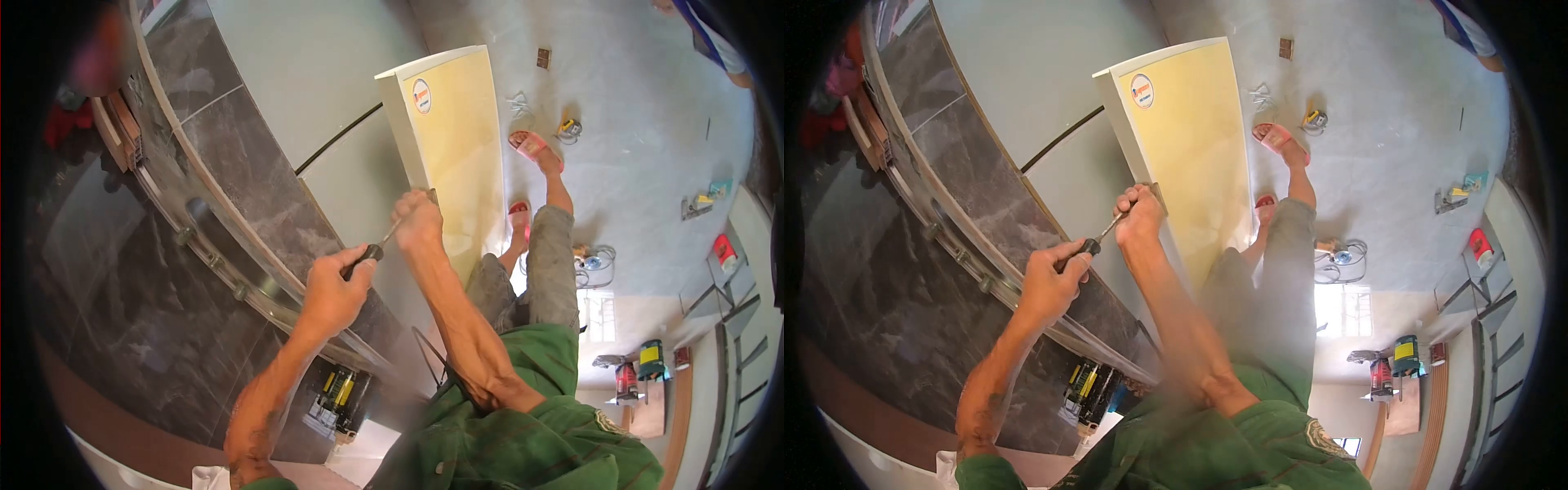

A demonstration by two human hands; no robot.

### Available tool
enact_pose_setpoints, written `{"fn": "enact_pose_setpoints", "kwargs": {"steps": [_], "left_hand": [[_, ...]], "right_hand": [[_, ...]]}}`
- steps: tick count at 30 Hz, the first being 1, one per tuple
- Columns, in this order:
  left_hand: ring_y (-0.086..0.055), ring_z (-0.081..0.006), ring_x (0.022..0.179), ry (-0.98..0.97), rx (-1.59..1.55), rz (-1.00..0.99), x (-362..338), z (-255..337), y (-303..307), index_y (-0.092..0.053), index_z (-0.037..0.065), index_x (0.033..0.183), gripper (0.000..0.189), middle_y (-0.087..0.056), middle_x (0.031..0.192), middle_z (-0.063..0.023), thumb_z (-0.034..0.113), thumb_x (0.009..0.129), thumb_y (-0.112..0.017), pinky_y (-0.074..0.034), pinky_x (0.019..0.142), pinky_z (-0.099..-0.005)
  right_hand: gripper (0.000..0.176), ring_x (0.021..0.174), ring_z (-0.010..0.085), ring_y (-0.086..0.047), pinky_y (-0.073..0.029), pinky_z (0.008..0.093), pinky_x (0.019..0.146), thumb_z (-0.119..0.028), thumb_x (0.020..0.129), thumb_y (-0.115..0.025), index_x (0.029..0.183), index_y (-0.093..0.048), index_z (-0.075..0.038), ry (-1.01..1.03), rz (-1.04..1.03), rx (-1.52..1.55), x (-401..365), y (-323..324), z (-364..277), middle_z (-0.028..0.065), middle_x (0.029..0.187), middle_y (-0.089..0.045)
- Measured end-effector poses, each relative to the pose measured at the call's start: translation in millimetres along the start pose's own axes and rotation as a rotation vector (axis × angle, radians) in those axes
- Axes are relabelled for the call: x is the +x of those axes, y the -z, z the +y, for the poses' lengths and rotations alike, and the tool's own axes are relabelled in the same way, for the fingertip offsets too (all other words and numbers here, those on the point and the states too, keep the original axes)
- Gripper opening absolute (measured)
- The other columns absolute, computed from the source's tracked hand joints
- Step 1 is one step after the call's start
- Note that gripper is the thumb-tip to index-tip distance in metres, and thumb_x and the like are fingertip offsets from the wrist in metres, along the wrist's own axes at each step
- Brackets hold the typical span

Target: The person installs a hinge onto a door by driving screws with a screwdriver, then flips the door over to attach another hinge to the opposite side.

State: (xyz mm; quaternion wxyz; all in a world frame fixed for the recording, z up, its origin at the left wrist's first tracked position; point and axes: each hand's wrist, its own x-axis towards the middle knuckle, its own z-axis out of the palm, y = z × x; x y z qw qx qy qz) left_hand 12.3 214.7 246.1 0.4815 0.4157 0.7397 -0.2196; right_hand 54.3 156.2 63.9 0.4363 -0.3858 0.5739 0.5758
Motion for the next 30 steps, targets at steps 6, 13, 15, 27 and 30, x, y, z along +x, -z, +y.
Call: {"fn": "enact_pose_setpoints", "kwargs": {"steps": [6,13,15,27,30], "left_hand": [[-0.061,-0.0262,0.060,-0.550,0.880,0.043,-10,-8,-8,-0.057,-0.008,0.124,0.042,-0.061,0.079,-0.0151,0.010,0.086,-0.062,-0.048,0.053,-0.0329],[-0.062,-0.0225,0.063,-0.717,0.620,0.102,-8,-9,1,-0.052,-0.004,0.128,0.040,-0.062,0.085,-0.0178,0.011,0.091,-0.057,-0.046,0.043,-0.0294],[-0.062,-0.0208,0.064,0.043,-0.486,-0.059,-9,-6,6,-0.054,-0.004,0.120,0.032,-0.062,0.084,-0.0166,0.015,0.095,-0.053,-0.043,0.040,-0.0247],[-0.051,-0.0101,0.048,-0.009,-0.061,-0.009,0,2,2,-0.055,-0.005,0.123,0.037,-0.059,0.071,-0.0082,0.018,0.094,-0.057,-0.039,0.037,-0.0259],[-0.055,-0.0148,0.051,-0.705,0.719,0.154,-2,-34,-10,-0.055,-0.004,0.129,0.043,-0.059,0.075,-0.0099,0.015,0.091,-0.060,-0.043,0.040,-0.0292]], "right_hand": [[0.020,0.051,0.0119,-0.038,-0.032,0.0290,0.053,-0.020,0.103,-0.033,0.090,-0.046,-0.012,-0.001,-0.001,-0.003,-4,-3,-3,-0.0027,0.067,-0.044],[0.023,0.048,0.0123,-0.036,-0.029,0.0284,0.049,-0.023,0.104,-0.031,0.088,-0.044,-0.013,-0.052,-0.007,0.146,1,-5,-2,-0.0025,0.064,-0.041],[0.024,0.048,0.0123,-0.036,-0.029,0.0283,0.048,-0.023,0.105,-0.030,0.087,-0.043,-0.013,-0.061,-0.017,0.186,4,-3,1,-0.0023,0.064,-0.042],[0.023,0.050,0.0128,-0.039,-0.032,0.0288,0.050,-0.022,0.104,-0.032,0.087,-0.044,-0.013,0.018,-0.039,0.149,4,-3,4,-0.0015,0.065,-0.043],[0.022,0.051,0.0128,-0.039,-0.032,0.0290,0.050,-0.020,0.104,-0.032,0.087,-0.044,-0.013,0.013,-0.025,0.144,0,-3,4,-0.0017,0.065,-0.043]]}}
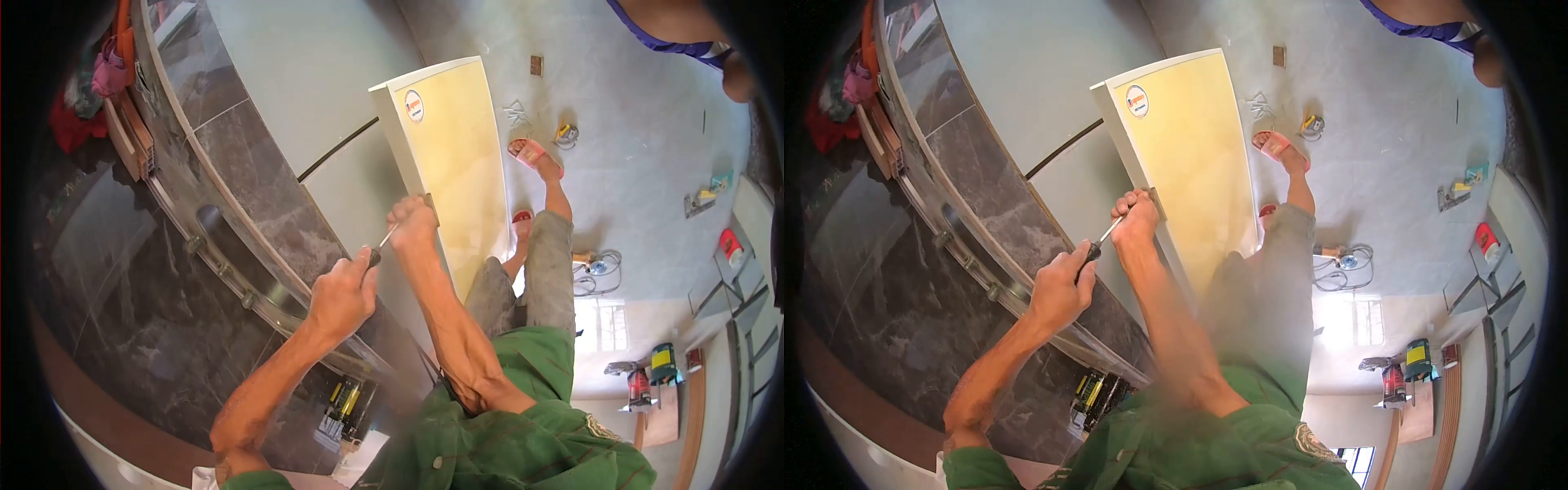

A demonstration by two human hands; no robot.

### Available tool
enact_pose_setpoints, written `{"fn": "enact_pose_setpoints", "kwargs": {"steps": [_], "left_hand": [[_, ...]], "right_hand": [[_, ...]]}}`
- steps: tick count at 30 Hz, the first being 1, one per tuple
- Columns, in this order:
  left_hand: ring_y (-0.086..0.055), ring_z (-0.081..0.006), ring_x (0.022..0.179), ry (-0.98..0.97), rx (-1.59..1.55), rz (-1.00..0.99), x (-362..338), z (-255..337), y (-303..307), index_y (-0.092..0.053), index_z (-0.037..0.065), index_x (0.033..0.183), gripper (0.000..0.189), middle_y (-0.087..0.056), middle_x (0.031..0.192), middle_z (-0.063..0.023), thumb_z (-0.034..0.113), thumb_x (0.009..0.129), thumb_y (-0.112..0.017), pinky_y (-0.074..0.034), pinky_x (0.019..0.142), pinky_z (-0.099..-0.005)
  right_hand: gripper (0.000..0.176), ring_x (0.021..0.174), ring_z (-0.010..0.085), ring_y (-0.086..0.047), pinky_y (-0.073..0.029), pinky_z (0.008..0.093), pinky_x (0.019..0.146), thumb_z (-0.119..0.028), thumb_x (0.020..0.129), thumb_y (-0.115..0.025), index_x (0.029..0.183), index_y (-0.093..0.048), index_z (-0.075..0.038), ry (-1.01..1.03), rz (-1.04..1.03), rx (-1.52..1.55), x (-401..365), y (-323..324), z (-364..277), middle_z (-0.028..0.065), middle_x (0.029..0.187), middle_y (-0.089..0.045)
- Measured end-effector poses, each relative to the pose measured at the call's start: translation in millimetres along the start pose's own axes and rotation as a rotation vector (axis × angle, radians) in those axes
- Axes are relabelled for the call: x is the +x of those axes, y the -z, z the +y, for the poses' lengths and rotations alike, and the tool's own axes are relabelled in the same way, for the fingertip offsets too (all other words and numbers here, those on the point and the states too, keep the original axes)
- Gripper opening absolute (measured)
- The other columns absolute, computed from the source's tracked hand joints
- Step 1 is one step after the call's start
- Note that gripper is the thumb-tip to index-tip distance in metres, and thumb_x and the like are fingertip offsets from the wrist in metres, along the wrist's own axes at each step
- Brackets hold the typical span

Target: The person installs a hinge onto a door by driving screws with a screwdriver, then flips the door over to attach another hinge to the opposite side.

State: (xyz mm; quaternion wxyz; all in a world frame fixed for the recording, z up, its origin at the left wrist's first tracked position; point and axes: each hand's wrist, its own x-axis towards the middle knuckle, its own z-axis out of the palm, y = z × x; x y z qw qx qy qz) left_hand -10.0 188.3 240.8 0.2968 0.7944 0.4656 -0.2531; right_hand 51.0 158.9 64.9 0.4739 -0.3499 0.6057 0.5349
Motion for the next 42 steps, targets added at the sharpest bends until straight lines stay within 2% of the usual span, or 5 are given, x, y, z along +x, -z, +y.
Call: {"fn": "enact_pose_setpoints", "kwargs": {"steps": [10,21,28,35,42], "left_hand": [[-0.064,-0.0251,0.067,-0.089,0.039,-0.001,8,9,20,-0.054,-0.006,0.126,0.040,-0.061,0.089,-0.0195,0.015,0.093,-0.055,-0.047,0.043,-0.0274],[-0.054,-0.0142,0.052,1.138,-1.456,-0.313,28,-4,35,-0.055,-0.002,0.110,0.027,-0.058,0.079,-0.0107,0.021,0.096,-0.054,-0.037,0.034,-0.0242],[-0.057,-0.0176,0.054,-0.151,0.400,-0.157,18,14,29,-0.056,-0.003,0.120,0.037,-0.058,0.078,-0.0118,0.016,0.089,-0.060,-0.047,0.045,-0.0325],[-0.059,-0.0217,0.058,-0.203,0.186,0.028,17,6,21,-0.057,-0.006,0.114,0.031,-0.059,0.083,-0.0175,0.015,0.091,-0.055,-0.047,0.043,-0.0291],[-0.053,-0.0162,0.055,1.123,-1.619,-0.116,24,3,44,-0.053,-0.003,0.109,0.024,-0.059,0.083,-0.0155,0.018,0.097,-0.050,-0.040,0.036,-0.0234]], "right_hand": [[0.017,0.046,0.0115,-0.036,-0.028,0.0272,0.046,-0.016,0.100,-0.034,0.087,-0.044,-0.014,-0.028,-0.017,0.102,-2,-5,-1,-0.0026,0.062,-0.041],[0.028,0.048,0.0152,-0.029,-0.026,0.0295,0.050,-0.024,0.099,-0.034,0.072,-0.036,-0.014,-0.001,0.074,0.096,-10,-16,-4,-0.0001,0.059,-0.032],[0.033,0.047,0.0146,-0.028,-0.024,0.0296,0.049,-0.029,0.101,-0.032,0.071,-0.034,-0.014,-0.004,0.078,0.060,-3,-16,-2,-0.0007,0.059,-0.030],[0.034,0.045,0.0138,-0.026,-0.021,0.0297,0.046,-0.031,0.101,-0.032,0.072,-0.033,-0.015,-0.028,-0.015,0.135,7,-13,1,-0.0020,0.057,-0.029],[0.018,0.046,0.0121,-0.035,-0.027,0.0277,0.046,-0.017,0.100,-0.034,0.086,-0.044,-0.013,-0.023,-0.059,0.147,-3,-5,0,-0.0021,0.063,-0.041]]}}
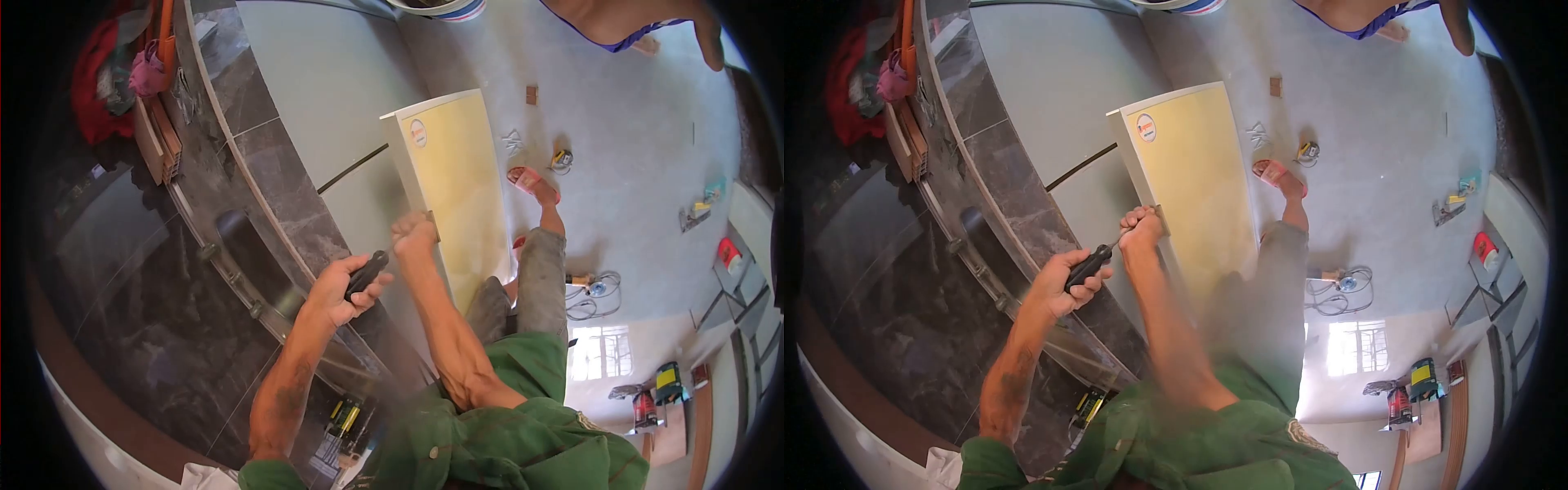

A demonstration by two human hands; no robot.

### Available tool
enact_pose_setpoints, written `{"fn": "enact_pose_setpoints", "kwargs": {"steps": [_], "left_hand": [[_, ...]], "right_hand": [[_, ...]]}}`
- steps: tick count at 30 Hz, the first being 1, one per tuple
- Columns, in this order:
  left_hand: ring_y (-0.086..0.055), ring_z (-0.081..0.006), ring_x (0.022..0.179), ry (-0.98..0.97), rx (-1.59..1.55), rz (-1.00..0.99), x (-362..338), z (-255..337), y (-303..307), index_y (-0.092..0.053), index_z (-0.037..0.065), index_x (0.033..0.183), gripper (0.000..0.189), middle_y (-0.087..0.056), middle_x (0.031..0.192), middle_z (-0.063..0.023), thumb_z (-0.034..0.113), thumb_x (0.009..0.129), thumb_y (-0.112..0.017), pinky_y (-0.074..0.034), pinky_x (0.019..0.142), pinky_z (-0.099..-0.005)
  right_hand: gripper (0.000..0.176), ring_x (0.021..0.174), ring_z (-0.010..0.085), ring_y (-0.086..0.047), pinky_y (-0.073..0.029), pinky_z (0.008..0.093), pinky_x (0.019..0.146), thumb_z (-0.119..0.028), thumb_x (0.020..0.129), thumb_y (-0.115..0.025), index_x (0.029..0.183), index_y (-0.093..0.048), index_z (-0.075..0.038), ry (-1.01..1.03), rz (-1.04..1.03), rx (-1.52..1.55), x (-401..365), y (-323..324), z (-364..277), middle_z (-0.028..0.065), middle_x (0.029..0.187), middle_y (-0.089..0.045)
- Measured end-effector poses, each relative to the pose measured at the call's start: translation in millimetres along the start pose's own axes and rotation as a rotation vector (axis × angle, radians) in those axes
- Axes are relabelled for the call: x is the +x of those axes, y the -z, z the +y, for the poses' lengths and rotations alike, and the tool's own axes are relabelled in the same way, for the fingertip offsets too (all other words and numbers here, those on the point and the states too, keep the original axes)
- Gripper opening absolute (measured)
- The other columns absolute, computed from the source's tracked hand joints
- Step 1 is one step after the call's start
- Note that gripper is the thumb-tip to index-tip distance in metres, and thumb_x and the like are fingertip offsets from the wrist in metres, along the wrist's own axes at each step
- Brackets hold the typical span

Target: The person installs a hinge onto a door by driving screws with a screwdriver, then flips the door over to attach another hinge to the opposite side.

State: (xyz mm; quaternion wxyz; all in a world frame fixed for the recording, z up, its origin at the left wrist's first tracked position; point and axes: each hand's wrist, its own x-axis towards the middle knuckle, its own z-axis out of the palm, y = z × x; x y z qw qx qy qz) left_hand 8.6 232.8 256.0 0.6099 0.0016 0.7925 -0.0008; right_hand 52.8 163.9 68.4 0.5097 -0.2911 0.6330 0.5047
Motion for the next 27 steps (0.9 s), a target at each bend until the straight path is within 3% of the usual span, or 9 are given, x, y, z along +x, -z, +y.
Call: {"fn": "enact_pose_setpoints", "kwargs": {"steps": [4,7,8,10,13,16,19,26,27], "left_hand": [[-0.051,-0.0151,0.054,0.156,0.060,-0.045,13,-6,1,-0.050,-0.001,0.108,0.023,-0.059,0.081,-0.0153,0.019,0.097,-0.050,-0.037,0.033,-0.0228],[-0.055,-0.0198,0.055,-0.704,1.503,-0.046,15,-10,-5,-0.052,-0.002,0.111,0.026,-0.059,0.080,-0.0170,0.016,0.092,-0.056,-0.045,0.040,-0.0309],[-0.055,-0.0201,0.056,-0.944,1.794,0.001,12,-12,-9,-0.052,-0.003,0.112,0.028,-0.059,0.081,-0.0170,0.016,0.092,-0.057,-0.045,0.041,-0.0310],[-0.057,-0.0207,0.058,-1.065,2.094,0.044,2,-17,-15,-0.051,-0.005,0.116,0.033,-0.059,0.082,-0.0172,0.016,0.091,-0.057,-0.047,0.043,-0.0313],[-0.059,-0.0217,0.060,-1.090,2.228,0.074,0,-24,-23,-0.050,-0.008,0.121,0.041,-0.059,0.083,-0.0173,0.016,0.089,-0.059,-0.048,0.046,-0.0318],[-0.061,-0.0226,0.063,-1.008,2.117,0.061,-4,-7,-26,-0.049,-0.011,0.127,0.049,-0.060,0.085,-0.0175,0.017,0.088,-0.060,-0.050,0.049,-0.0322],[-0.057,-0.0156,0.058,-0.355,0.649,0.103,-9,-7,-37,-0.052,-0.007,0.114,0.031,-0.059,0.083,-0.0156,0.017,0.095,-0.053,-0.043,0.039,-0.0259],[-0.046,-0.0063,0.046,0.135,0.145,0.042,5,4,-8,-0.051,0.002,0.100,0.015,-0.059,0.080,-0.0094,0.016,0.097,-0.052,-0.030,0.032,-0.0197],[-0.047,-0.0102,0.046,0.042,0.479,0.063,2,10,-16,-0.052,0.001,0.105,0.018,-0.057,0.076,-0.0078,0.014,0.094,-0.056,-0.035,0.034,-0.0246]], "right_hand": [[0.040,0.044,0.0137,-0.021,-0.017,0.0299,0.044,-0.033,0.100,-0.034,0.064,-0.030,-0.016,0.036,0.097,-0.046,2,-8,0,-0.0022,0.054,-0.025],[0.037,0.046,0.0134,-0.024,-0.019,0.0294,0.045,-0.029,0.100,-0.033,0.066,-0.032,-0.015,0.003,0.098,0.022,3,-9,0,-0.0019,0.056,-0.028],[0.036,0.046,0.0135,-0.024,-0.020,0.0293,0.045,-0.029,0.100,-0.033,0.066,-0.032,-0.015,0.017,0.108,0.004,3,-9,-1,-0.0016,0.057,-0.029],[0.034,0.047,0.0138,-0.026,-0.022,0.0293,0.046,-0.027,0.099,-0.033,0.067,-0.033,-0.015,0.035,0.122,-0.034,1,-10,1,-0.0011,0.059,-0.031],[0.034,0.047,0.0143,-0.026,-0.023,0.0298,0.046,-0.028,0.099,-0.033,0.067,-0.033,-0.015,0.028,0.041,-0.011,3,-2,-2,-0.0010,0.058,-0.031],[0.017,0.047,0.0121,-0.035,-0.029,0.0275,0.047,-0.016,0.100,-0.033,0.086,-0.042,-0.012,0.002,0.016,-0.033,15,6,2,-0.0022,0.063,-0.040],[0.018,0.047,0.0120,-0.036,-0.029,0.0275,0.047,-0.017,0.100,-0.033,0.086,-0.042,-0.012,0.014,-0.013,0.057,8,4,0,-0.0022,0.063,-0.041],[0.017,0.049,0.0136,-0.038,-0.029,0.0278,0.046,-0.018,0.101,-0.034,0.089,-0.044,-0.011,0.014,0.029,0.029,2,1,-5,-0.0010,0.065,-0.044],[0.016,0.049,0.0139,-0.039,-0.030,0.0280,0.047,-0.018,0.101,-0.035,0.090,-0.044,-0.011,0.016,0.036,0.025,4,-1,-3,-0.0006,0.065,-0.044]]}}
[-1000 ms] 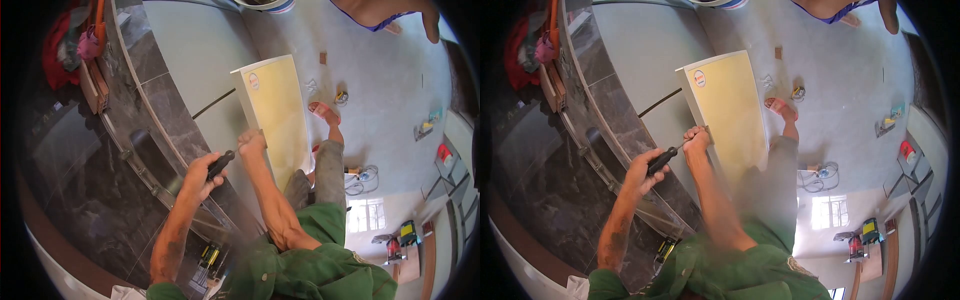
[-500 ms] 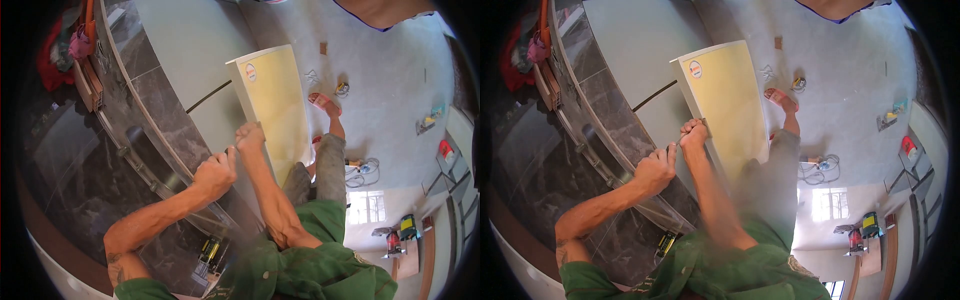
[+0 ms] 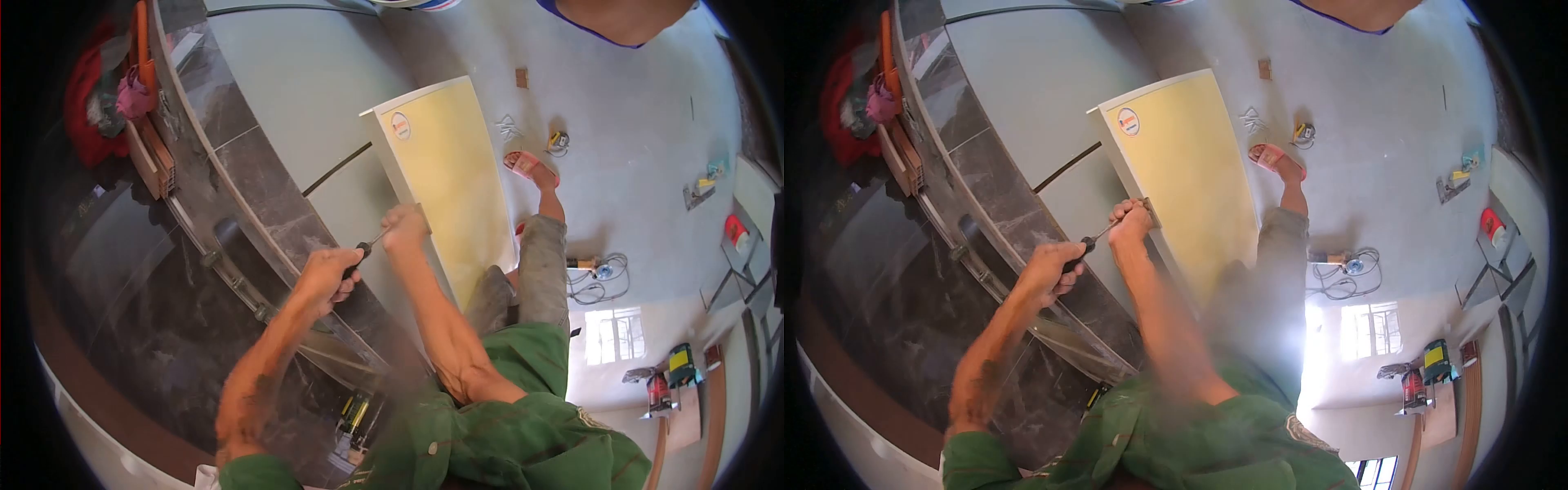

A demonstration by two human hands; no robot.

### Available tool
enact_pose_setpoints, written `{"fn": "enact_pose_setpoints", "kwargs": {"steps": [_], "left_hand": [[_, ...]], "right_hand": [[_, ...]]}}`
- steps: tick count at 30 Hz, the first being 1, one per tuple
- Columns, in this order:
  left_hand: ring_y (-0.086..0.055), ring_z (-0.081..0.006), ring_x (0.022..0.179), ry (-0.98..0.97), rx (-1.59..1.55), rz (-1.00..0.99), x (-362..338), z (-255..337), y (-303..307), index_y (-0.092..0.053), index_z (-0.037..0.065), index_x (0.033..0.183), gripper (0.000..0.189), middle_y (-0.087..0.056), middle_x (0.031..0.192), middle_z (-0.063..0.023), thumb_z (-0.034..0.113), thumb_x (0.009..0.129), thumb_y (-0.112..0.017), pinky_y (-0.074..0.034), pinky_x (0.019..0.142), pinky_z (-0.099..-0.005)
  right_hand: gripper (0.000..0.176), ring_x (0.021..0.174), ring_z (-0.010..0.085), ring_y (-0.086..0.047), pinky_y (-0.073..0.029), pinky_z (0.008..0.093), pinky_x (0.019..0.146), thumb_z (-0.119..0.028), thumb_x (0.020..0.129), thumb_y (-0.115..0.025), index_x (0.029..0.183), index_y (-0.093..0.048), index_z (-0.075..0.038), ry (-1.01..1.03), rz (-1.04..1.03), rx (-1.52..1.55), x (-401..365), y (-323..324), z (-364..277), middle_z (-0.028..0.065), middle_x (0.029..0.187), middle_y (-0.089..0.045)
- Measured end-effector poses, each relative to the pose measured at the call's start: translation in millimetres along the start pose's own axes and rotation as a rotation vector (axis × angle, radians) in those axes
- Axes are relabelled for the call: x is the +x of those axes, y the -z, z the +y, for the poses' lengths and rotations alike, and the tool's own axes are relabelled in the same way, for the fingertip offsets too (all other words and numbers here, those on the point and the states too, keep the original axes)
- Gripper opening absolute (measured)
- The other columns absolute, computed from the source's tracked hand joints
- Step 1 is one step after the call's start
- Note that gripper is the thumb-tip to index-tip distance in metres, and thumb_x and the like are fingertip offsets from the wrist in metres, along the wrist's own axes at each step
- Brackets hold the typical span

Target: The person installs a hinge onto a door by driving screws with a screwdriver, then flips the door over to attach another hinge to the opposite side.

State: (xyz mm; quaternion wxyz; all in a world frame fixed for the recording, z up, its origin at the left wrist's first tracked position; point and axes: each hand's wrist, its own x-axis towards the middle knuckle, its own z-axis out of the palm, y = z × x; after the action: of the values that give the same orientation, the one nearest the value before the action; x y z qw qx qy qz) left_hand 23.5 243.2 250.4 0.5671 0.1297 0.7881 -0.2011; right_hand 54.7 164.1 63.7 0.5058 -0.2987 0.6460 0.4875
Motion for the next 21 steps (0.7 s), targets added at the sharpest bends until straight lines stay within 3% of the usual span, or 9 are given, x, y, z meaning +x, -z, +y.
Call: {"fn": "enact_pose_setpoints", "kwargs": {"steps": [3,5,8,10,11,13,15,19,21], "left_hand": [[-0.054,-0.0171,0.053,-1.110,1.612,0.332,3,-18,0,-0.054,-0.003,0.114,0.031,-0.055,0.074,-0.0097,0.013,0.088,-0.062,-0.043,0.041,-0.0305],[-0.056,-0.0180,0.057,-1.116,1.508,0.304,6,-24,0,-0.054,-0.003,0.115,0.032,-0.056,0.076,-0.0107,0.014,0.089,-0.061,-0.044,0.042,-0.0307],[-0.059,-0.0193,0.063,-1.136,1.373,0.266,3,-26,2,-0.055,-0.004,0.118,0.034,-0.057,0.081,-0.0122,0.015,0.090,-0.060,-0.046,0.044,-0.0311],[-0.061,-0.0201,0.066,-1.166,1.295,0.248,1,-16,4,-0.055,-0.004,0.119,0.036,-0.058,0.083,-0.0132,0.016,0.090,-0.060,-0.048,0.045,-0.0314],[-0.061,-0.0195,0.066,-1.021,1.086,0.188,-1,-15,1,-0.056,-0.004,0.119,0.035,-0.058,0.083,-0.0131,0.016,0.091,-0.059,-0.048,0.045,-0.0309],[-0.060,-0.0184,0.065,-0.379,0.246,0.030,-11,-9,-9,-0.056,-0.004,0.119,0.033,-0.058,0.084,-0.0127,0.015,0.092,-0.058,-0.047,0.045,-0.0300],[-0.059,-0.0172,0.064,-0.110,-0.096,-0.028,-12,-6,-7,-0.056,-0.003,0.119,0.032,-0.059,0.084,-0.0124,0.014,0.092,-0.056,-0.047,0.046,-0.0291],[-0.057,-0.0149,0.062,-0.013,0.071,-0.011,0,-7,-6,-0.057,-0.003,0.118,0.028,-0.059,0.084,-0.0117,0.012,0.094,-0.054,-0.046,0.046,-0.0273],[-0.058,-0.0163,0.062,-0.562,0.831,0.109,4,-19,-10,-0.056,-0.004,0.119,0.030,-0.059,0.084,-0.0132,0.012,0.094,-0.054,-0.046,0.045,-0.0276]], "right_hand": [[0.016,0.050,0.0147,-0.038,-0.030,0.0291,0.048,-0.019,0.100,-0.036,0.086,-0.041,-0.012,0.017,0.021,-0.045,4,3,6,0.0002,0.064,-0.040],[0.025,0.050,0.0152,-0.033,-0.026,0.0293,0.048,-0.023,0.099,-0.036,0.075,-0.036,-0.015,0.027,0.025,-0.045,-3,-3,3,0.0000,0.061,-0.033],[0.013,0.051,0.0142,-0.041,-0.032,0.0295,0.049,-0.016,0.100,-0.037,0.090,-0.044,-0.011,0.019,-0.046,-0.004,9,10,7,0.0002,0.066,-0.044],[0.013,0.050,0.0141,-0.040,-0.032,0.0297,0.049,-0.015,0.099,-0.038,0.089,-0.044,-0.011,0.006,-0.016,0.008,3,-1,4,-0.0002,0.065,-0.044],[0.013,0.050,0.0141,-0.040,-0.032,0.0298,0.048,-0.015,0.099,-0.038,0.088,-0.044,-0.011,0.001,0.014,0.011,-1,0,2,-0.0004,0.065,-0.044],[0.018,0.049,0.0138,-0.036,-0.029,0.0287,0.048,-0.013,0.098,-0.036,0.080,-0.039,-0.013,-0.010,0.048,-0.001,-12,-8,-3,-0.0008,0.062,-0.037],[0.021,0.049,0.0136,-0.034,-0.027,0.0280,0.048,-0.012,0.098,-0.035,0.076,-0.036,-0.014,-0.021,0.047,-0.013,-10,-10,-1,-0.0011,0.061,-0.035],[0.020,0.049,0.0133,-0.035,-0.029,0.0277,0.048,-0.012,0.099,-0.035,0.079,-0.039,-0.013,-0.031,0.024,-0.022,1,0,0,-0.0012,0.062,-0.037],[0.019,0.049,0.0132,-0.036,-0.029,0.0277,0.048,-0.013,0.100,-0.035,0.081,-0.040,-0.013,-0.029,0.014,-0.031,6,3,1,-0.0014,0.063,-0.038]]}}
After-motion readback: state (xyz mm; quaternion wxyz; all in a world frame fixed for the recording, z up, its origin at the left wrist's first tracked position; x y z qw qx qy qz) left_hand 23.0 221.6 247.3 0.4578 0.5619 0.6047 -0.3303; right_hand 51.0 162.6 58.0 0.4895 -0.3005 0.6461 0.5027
